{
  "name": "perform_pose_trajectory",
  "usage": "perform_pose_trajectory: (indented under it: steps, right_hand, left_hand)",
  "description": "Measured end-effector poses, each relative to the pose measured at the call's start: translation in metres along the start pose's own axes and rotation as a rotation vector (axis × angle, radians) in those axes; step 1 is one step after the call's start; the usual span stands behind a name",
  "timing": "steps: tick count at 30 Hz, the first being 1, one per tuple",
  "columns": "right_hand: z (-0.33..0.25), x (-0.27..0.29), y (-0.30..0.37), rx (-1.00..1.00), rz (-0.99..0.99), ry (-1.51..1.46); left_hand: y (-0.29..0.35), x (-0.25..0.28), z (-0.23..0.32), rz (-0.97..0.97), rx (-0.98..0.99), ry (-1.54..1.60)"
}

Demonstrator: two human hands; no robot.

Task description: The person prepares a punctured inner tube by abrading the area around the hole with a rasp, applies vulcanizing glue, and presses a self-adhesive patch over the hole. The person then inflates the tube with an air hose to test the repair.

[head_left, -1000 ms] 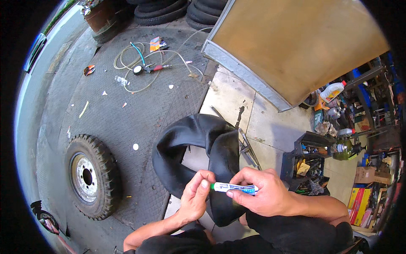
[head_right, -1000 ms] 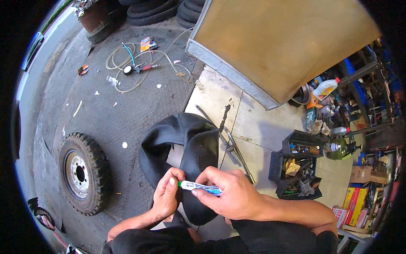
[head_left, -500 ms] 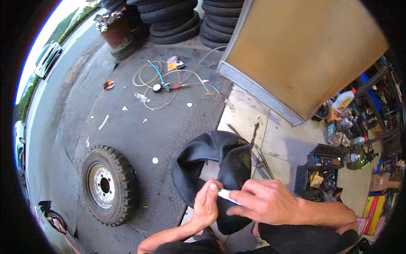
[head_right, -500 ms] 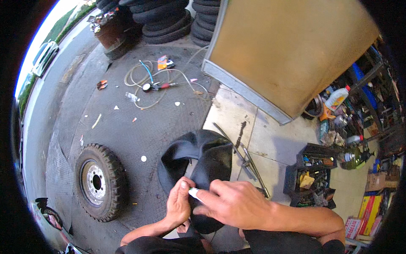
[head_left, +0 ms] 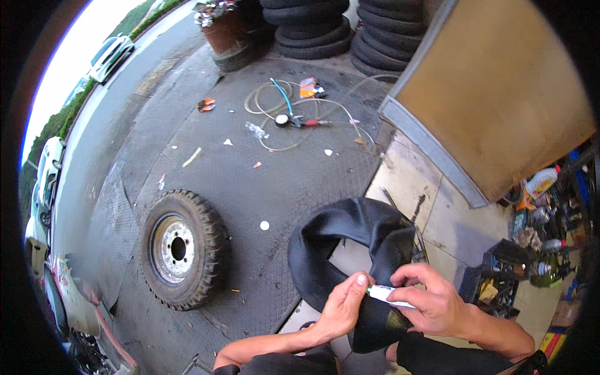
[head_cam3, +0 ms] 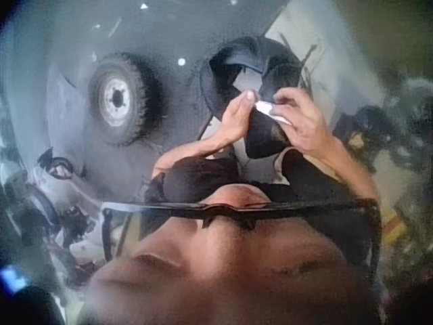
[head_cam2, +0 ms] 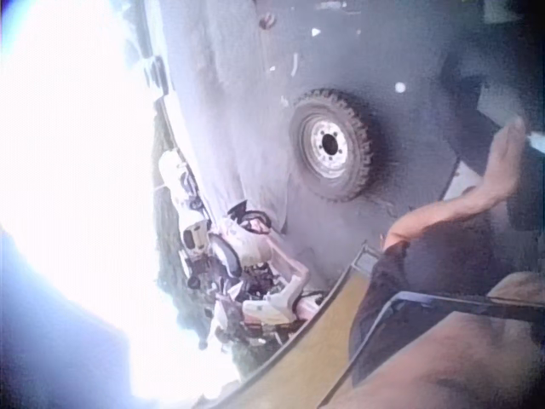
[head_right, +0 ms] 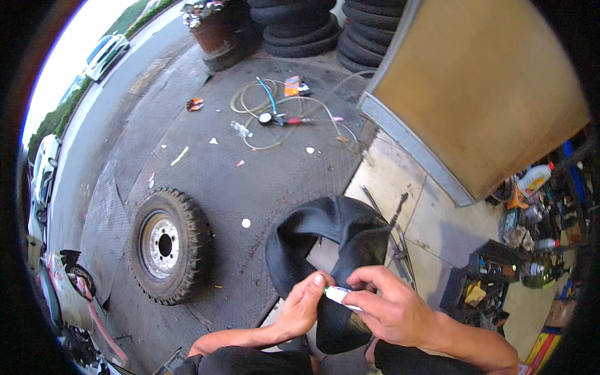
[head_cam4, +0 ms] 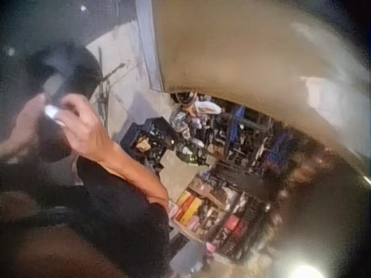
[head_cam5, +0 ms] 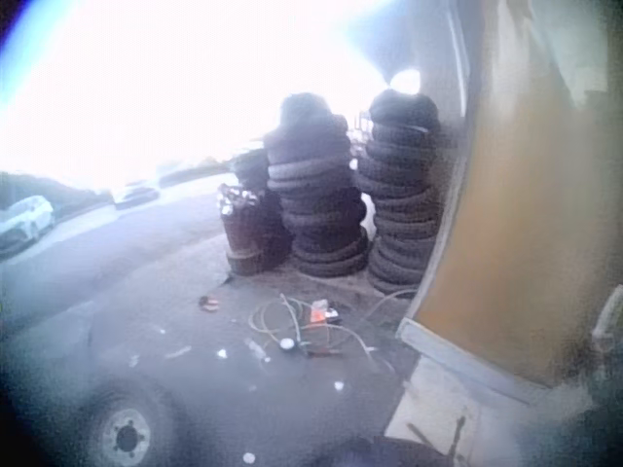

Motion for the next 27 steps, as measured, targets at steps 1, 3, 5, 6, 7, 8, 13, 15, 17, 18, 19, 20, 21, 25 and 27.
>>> perform_pose_trajectory:
  steps: [1,3,5,6,7,8,13,15,17,18,19,20,21,25,27]
  right_hand:
    - [-0.001,0.000,-0.002,0.032,-0.002,0.028]
    - [-0.004,-0.001,-0.006,0.050,0.022,0.037]
    - [-0.005,0.002,-0.007,0.014,0.085,0.004]
    - [-0.005,0.004,-0.007,-0.023,0.113,-0.009]
    - [-0.004,0.006,-0.006,-0.076,0.137,-0.072]
    - [-0.001,0.008,-0.004,-0.158,0.146,-0.115]
    - [0.003,0.010,0.014,-0.416,0.120,-0.288]
    - [0.002,0.008,0.016,-0.450,0.086,-0.257]
    - [0.000,0.004,0.015,-0.491,0.058,-0.259]
    - [-0.001,0.002,0.014,-0.493,0.059,-0.256]
    - [-0.002,0.000,0.013,-0.511,0.038,-0.255]
    - [-0.003,-0.001,0.012,-0.523,0.024,-0.258]
    - [-0.004,-0.003,0.010,-0.510,0.009,-0.250]
    - [-0.006,-0.006,0.005,-0.419,-0.002,-0.087]
    - [-0.006,-0.007,0.004,-0.447,-0.004,-0.075]
  left_hand:
    - [-0.001,0.001,0.001,0.008,0.003,-0.005]
    - [-0.003,0.004,0.002,-0.009,0.006,-0.006]
    - [-0.004,0.006,0.004,0.069,-0.049,-0.065]
    - [-0.005,0.005,0.003,0.087,-0.014,-0.061]
    - [-0.004,0.007,0.004,0.093,-0.041,-0.146]
    - [-0.003,0.006,0.003,0.098,-0.026,-0.073]
    - [0.003,0.006,0.003,0.109,0.048,0.063]
    - [0.002,0.006,0.007,0.105,0.035,0.091]
    - [-0.001,0.005,0.009,0.112,0.033,0.114]
    - [-0.001,0.005,0.009,0.114,0.046,0.103]
    - [-0.002,0.004,0.009,0.114,0.064,0.093]
    - [-0.002,0.004,0.009,0.131,0.076,0.086]
    - [-0.002,0.003,0.009,0.115,0.037,0.115]
    - [-0.002,0.003,0.007,0.105,0.067,0.142]
    - [-0.002,0.005,0.007,0.098,0.045,0.162]
Point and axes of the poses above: each hand's wrist, its own y-axis away from the middle knuckle, its own x-axis out of the back of the hand, z = x × y, the point moved 1 cm from there along -y, towards the middle knuckle, and after that the axes turned 11 degrees about y, right-handed, at the moved point
